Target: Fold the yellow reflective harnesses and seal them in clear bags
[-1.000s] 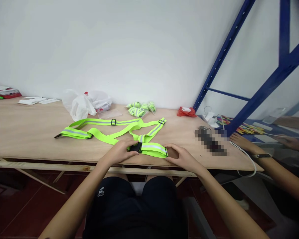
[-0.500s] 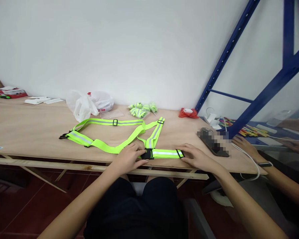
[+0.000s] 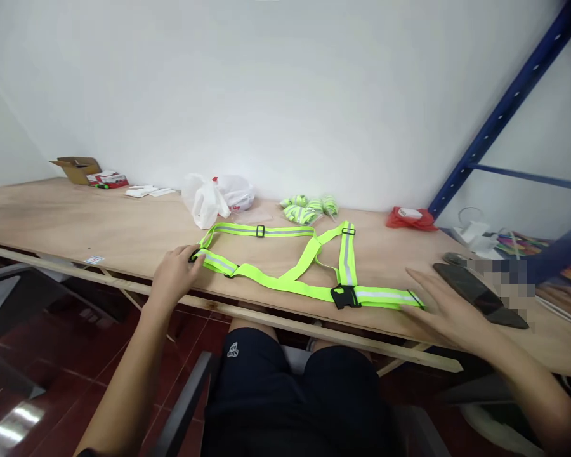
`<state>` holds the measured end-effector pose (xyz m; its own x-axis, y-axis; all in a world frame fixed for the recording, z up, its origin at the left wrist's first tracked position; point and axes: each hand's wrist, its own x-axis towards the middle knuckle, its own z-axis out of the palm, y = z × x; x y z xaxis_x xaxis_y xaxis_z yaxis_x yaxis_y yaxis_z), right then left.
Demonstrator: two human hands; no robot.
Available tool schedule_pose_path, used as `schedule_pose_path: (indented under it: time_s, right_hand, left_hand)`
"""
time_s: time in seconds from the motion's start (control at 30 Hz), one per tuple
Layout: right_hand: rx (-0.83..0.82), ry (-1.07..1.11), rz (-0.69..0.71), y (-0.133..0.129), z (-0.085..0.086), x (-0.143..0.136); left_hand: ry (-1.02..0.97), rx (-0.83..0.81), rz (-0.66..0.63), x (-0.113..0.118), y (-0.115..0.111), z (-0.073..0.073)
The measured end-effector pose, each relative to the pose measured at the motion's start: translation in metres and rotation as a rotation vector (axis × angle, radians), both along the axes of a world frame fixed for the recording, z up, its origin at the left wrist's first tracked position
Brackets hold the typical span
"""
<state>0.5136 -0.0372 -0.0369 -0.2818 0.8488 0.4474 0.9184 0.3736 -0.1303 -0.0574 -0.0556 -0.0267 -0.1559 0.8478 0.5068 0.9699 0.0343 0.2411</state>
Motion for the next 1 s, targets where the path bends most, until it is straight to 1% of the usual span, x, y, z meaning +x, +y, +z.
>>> schedule_pose_path:
  time_s: [0.07,0.13,0.2,0.27,0.4,0.53,0.63,0.77,0.83,0.9,1.0]
  right_hand:
    - [0.043,-0.005,0.107,-0.006,-0.005,-0.028]
    - [0.050,-0.037,0.203,-0.012,-0.011,-0.056]
    - [0.019,-0.076,0.272,-0.015,-0.019,-0.077]
    - [-0.022,-0.095,0.305,-0.015,-0.027,-0.085]
    - [-0.038,-0.062,0.287,-0.011,-0.038,-0.076]
    - [-0.015,-0.022,0.274,-0.011,-0.041,-0.068]
    - [-0.009,-0.002,0.254,-0.012,-0.040,-0.069]
    - [-0.016,0.035,0.250,-0.014,-0.039,-0.073]
    - [-0.019,0.051,0.255,-0.014,-0.039,-0.074]
    - [-0.020,0.060,0.256,-0.014,-0.038,-0.074]
    - [-0.026,0.071,0.256,-0.016,-0.037,-0.075]
  left_hand:
    - [-0.024,-0.110,0.011,-0.025,0.012,-0.011]
    - [-0.026,-0.180,-0.026,-0.042,0.021,-0.022]
    - [-0.037,-0.195,-0.072,-0.053,0.025,-0.028]
    - [-0.070,-0.175,-0.115,-0.062,0.025,-0.030]
    - [-0.134,-0.129,-0.156,-0.079,0.016,-0.027]
    - [-0.172,-0.115,-0.208,-0.090,0.009,-0.026]
    - [-0.192,-0.117,-0.221,-0.093,0.007,-0.027]
    - [-0.244,-0.112,-0.201,-0.087,0.008,-0.027]
    - [-0.271,-0.130,-0.159,-0.082,0.009,-0.026]
    - [-0.254,-0.153,-0.086,-0.078,0.013,-0.025]
    - [-0.170,-0.196,0.114,-0.077,0.019,-0.025]
